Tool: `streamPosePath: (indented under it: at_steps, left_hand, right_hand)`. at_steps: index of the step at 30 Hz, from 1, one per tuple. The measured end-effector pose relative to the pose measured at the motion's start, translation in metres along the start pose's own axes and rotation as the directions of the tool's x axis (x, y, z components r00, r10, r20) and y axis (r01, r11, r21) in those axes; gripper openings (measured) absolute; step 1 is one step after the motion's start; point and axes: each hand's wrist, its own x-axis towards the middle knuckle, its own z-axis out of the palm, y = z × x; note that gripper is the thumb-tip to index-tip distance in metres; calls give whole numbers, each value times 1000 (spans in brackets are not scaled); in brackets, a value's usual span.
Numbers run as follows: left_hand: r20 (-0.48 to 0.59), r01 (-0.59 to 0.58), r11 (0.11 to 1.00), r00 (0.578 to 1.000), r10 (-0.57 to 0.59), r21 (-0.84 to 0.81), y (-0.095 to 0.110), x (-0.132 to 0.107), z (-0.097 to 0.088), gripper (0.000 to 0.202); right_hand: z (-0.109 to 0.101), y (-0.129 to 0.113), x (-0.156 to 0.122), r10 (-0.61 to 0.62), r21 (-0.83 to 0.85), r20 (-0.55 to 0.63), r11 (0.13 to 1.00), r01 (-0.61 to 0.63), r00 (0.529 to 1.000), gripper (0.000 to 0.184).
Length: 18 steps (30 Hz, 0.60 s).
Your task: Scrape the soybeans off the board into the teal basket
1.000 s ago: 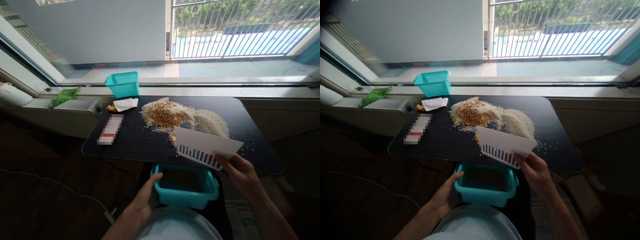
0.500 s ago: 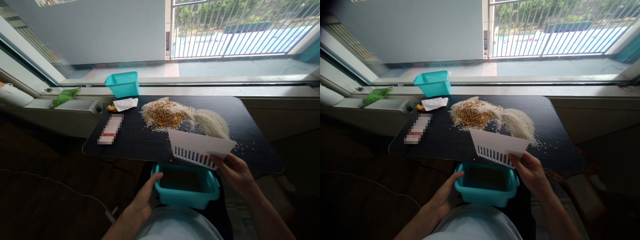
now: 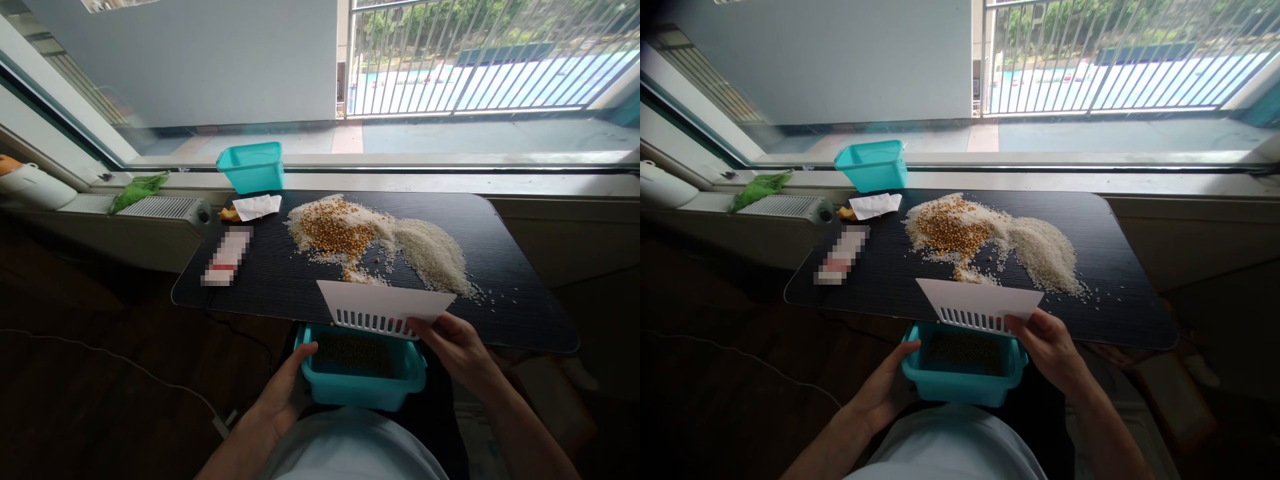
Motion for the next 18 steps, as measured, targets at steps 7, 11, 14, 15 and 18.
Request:
streamPosePath:
  at_steps: [7, 11, 14, 15, 18]
  left_hand:
    - [-33, -21, 1000, 999, 21, 9, -1, 1, -2, 47]
    - [-64, -31, 999, 998, 30, -19, -4, 2, 1, 43]
    - [-53, -29, 999, 998, 26, -44, -4, 2, 3, 40]
    - [-45, -20, 999, 999, 18, -51, -5, 2, 4, 40]
    - [-31, 10, 998, 999, -12, -60, -6, 3, 5, 42]
  right_hand:
    - [-8, -5, 2, 18, 15, -186, 1000, -16, 982, 42]
    - [-20, 7, -1, 48, 25, -262, 999, -44, 964, 40]
    - [-31, 17, -3, 56, 29, -384, 998, -49, 922, 40]
    - [-32, 20, -3, 50, 28, -412, 999, -42, 910, 39]
    - [-28, 24, 0, 16, 39, -411, 999, 0, 911, 37]
